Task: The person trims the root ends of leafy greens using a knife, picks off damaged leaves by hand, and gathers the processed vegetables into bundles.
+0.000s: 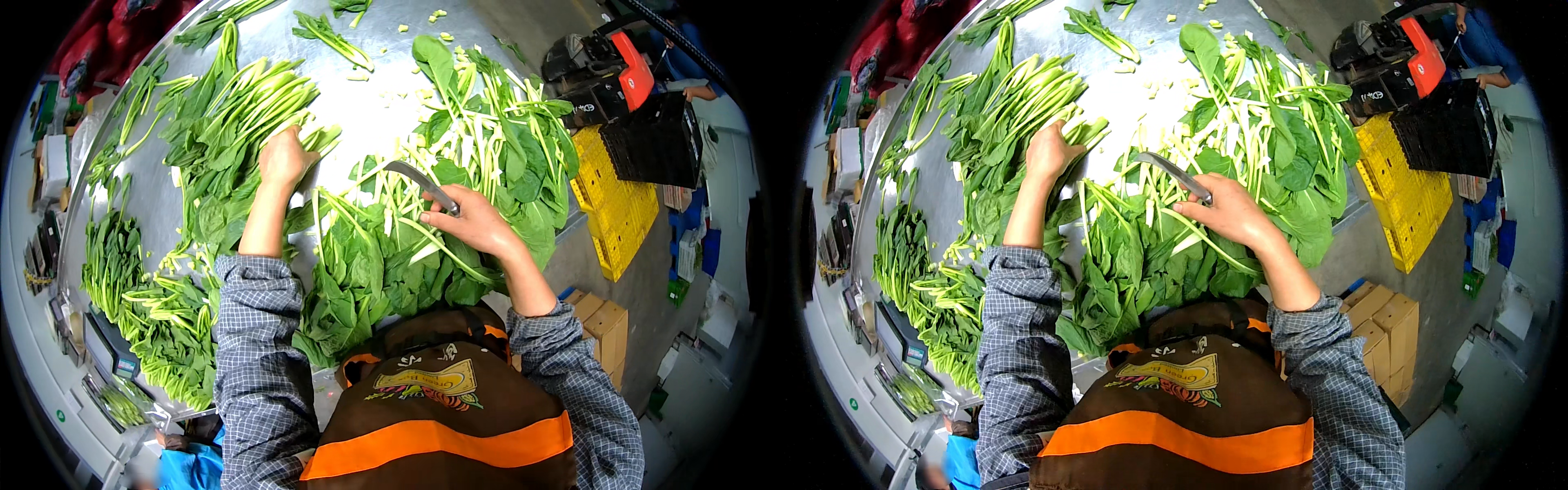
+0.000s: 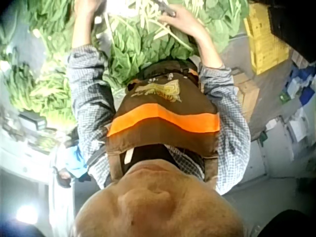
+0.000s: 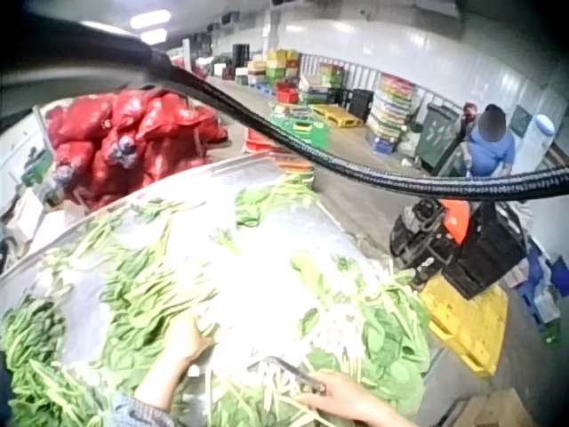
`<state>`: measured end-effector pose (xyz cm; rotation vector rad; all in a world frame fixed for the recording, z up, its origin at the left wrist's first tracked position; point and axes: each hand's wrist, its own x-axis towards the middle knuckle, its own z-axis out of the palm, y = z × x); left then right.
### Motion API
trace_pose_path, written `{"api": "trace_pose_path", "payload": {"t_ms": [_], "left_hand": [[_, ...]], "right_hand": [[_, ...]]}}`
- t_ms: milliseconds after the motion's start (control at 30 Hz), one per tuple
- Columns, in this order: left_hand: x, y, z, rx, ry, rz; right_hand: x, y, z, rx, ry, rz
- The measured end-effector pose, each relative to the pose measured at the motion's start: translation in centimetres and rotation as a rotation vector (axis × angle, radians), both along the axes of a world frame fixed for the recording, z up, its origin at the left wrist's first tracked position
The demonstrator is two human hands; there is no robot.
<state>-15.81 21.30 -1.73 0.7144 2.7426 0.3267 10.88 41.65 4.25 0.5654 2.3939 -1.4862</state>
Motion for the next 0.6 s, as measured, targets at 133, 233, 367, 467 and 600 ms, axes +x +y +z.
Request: {"api": "trace_pose_path", "payload": {"t_ms": [133, 233, 367, 467, 600], "left_hand": [[1.8, -0.6, 3.3, 0.098, -0.049, 0.011], [3.4, -1.5, 7.4, 0.397, -0.09, -0.038], [4.9, -2.3, 13.4, 0.669, -0.652, -0.026], [6.4, -3.2, 14.8, 0.802, -0.985, 0.087], [8.7, -3.5, 13.1, 0.876, -1.239, 0.184]], "right_hand": [[0.2, -0.3, -1.3, 0.074, 0.136, -0.168], [-1.2, -1.3, 0.8, -0.221, 0.12, -0.372], [-3.1, -2.4, 3.3, 0.224, 0.529, -0.23], [-4.0, -2.7, 5.7, 0.374, 0.65, -0.08], [-4.0, -3.1, 8.1, 0.494, 0.65, 0.047]]}}
